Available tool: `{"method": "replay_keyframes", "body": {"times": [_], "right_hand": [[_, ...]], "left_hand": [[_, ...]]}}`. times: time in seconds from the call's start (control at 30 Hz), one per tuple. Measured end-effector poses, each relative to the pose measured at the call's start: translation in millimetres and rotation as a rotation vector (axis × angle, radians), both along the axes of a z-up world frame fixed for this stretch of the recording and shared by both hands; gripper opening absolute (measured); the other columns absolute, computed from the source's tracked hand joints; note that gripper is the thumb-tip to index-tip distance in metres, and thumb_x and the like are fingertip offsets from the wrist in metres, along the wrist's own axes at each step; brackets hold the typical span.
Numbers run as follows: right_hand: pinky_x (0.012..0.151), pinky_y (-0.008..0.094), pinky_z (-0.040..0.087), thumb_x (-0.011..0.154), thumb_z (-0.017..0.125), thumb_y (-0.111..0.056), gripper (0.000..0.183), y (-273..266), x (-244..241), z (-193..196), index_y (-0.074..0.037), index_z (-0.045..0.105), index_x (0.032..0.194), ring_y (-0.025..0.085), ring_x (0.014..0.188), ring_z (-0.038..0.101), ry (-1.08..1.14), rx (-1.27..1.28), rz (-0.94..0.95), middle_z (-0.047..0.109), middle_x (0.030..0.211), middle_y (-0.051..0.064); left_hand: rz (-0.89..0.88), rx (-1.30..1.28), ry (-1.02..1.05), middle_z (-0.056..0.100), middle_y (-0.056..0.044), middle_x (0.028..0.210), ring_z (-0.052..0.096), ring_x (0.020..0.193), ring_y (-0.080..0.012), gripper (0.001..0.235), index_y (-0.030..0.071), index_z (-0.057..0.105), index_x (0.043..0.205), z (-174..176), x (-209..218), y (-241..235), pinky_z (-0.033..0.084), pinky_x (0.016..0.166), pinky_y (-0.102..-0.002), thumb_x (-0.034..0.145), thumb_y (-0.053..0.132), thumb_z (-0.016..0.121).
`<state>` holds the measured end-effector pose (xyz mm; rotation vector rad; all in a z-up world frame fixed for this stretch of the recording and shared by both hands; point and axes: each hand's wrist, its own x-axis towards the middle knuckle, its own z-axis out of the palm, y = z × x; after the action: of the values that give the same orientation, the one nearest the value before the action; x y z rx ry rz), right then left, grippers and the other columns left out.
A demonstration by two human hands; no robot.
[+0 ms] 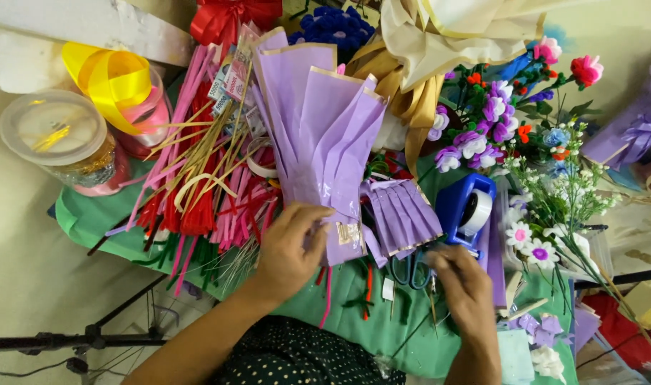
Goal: The person assembles a purple paper flower bouquet by hand, folding and securing the purple paper wrap around a bunch of pink fabric flowers and adding decorative pleated paper elements.
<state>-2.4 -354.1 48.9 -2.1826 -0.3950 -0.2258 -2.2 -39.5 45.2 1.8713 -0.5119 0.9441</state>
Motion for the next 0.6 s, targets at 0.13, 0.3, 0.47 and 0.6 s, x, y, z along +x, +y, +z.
{"method": "replay_keyframes", "body": {"times": [0.13, 0.3, 0.47, 0.6], "right_hand": [[0.083, 0.032, 0.051, 0.101, 0.056, -0.011, 0.014, 58.5, 29.4, 46.8, -0.004, 0.068, 0.103, 0.02, 0.093, 0.067, -0.078, -0.048, 0.173, 0.069, 0.1, 0.009], [0.086, 0.047, 0.056, 0.095, 0.063, -0.003, 0.013, 96.0, 71.7, 71.1, -0.002, 0.074, 0.102, 0.037, 0.096, 0.071, -0.255, -0.089, 0.495, 0.07, 0.099, 0.016], [0.083, 0.045, 0.054, 0.097, 0.061, -0.005, 0.006, 112.2, 93.2, 86.8, -0.006, 0.067, 0.096, 0.037, 0.096, 0.068, -0.296, -0.361, 0.603, 0.066, 0.098, 0.013], [0.079, 0.046, 0.052, 0.096, 0.06, -0.01, 0.007, 123.2, 87.2, 106.8, -0.013, 0.065, 0.094, 0.036, 0.091, 0.064, -0.357, -0.678, 0.624, 0.062, 0.089, 0.009]], "left_hand": [[0.061, -0.006, 0.026, 0.06, -0.01, 0.104, 0.061, 0.069, -0.0162, 0.018, 0.004, 0.067, 0.119, -8.2, 6.9, 9.5, 0.057, 0.064, -0.028, 0.103, 0.009, 0.059], [0.108, -0.182, 0.21, 0.065, -0.012, 0.086, 0.068, 0.064, -0.0298, 0.042, 0.007, 0.067, 0.111, -27.0, 15.8, 0.0, 0.055, 0.052, -0.04, 0.08, 0.026, 0.087], [0.066, -0.243, 0.218, 0.065, -0.013, 0.086, 0.068, 0.064, -0.0287, 0.041, 0.006, 0.066, 0.112, -13.1, 12.0, -0.6, 0.055, 0.054, -0.038, 0.082, 0.027, 0.085], [-0.017, -0.147, 0.161, 0.062, -0.013, 0.094, 0.068, 0.071, -0.0317, 0.043, 0.007, 0.067, 0.115, 31.2, 9.0, 9.1, 0.055, 0.06, -0.042, 0.084, 0.034, 0.082]]}}
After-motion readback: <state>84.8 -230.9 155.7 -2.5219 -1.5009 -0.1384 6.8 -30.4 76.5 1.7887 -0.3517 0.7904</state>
